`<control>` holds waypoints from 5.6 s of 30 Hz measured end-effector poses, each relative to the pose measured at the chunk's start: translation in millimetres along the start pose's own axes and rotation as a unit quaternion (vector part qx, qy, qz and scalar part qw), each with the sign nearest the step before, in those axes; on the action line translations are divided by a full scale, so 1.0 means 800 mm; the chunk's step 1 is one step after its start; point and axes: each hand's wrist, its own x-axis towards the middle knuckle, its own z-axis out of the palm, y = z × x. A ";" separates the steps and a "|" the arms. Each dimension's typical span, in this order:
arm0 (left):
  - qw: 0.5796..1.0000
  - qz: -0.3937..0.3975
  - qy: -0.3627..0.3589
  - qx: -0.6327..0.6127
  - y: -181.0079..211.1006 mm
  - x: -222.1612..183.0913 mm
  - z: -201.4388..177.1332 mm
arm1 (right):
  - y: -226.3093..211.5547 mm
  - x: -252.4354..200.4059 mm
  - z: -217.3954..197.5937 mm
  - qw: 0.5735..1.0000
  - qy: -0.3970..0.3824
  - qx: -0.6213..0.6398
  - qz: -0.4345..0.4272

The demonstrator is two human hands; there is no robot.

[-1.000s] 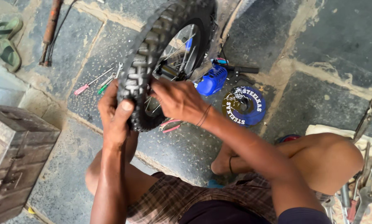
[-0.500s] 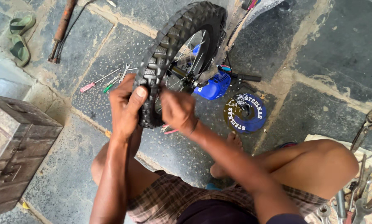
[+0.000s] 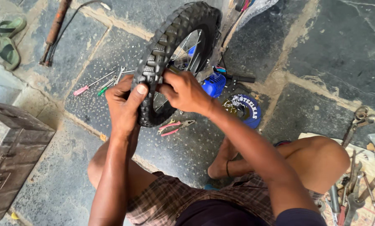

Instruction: The person fits parts onto the wheel hub of a small bicycle wheel by hand and spins the wheel.

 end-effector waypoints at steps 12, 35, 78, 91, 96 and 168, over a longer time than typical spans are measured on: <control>0.993 -0.087 0.029 0.070 0.003 0.004 0.001 | 0.002 -0.030 0.070 0.965 0.243 -0.093 0.011; 0.926 0.228 0.145 0.264 -0.090 -0.060 0.023 | -0.014 -0.139 0.034 0.953 0.275 -0.038 0.124; 0.982 -0.114 0.102 0.110 -0.143 -0.144 0.036 | 0.164 -0.142 0.012 0.834 0.003 -0.550 -0.045; 0.982 -0.038 0.139 0.123 -0.149 -0.139 0.035 | 0.157 -0.139 0.014 0.836 0.013 -0.548 -0.039; 0.981 -0.091 0.142 0.098 -0.150 -0.127 0.042 | 0.153 -0.136 0.015 0.845 0.011 -0.533 -0.031; 0.978 0.172 -0.110 0.038 -0.004 -0.029 -0.030 | 0.241 -0.500 -0.061 0.667 -0.055 0.194 0.717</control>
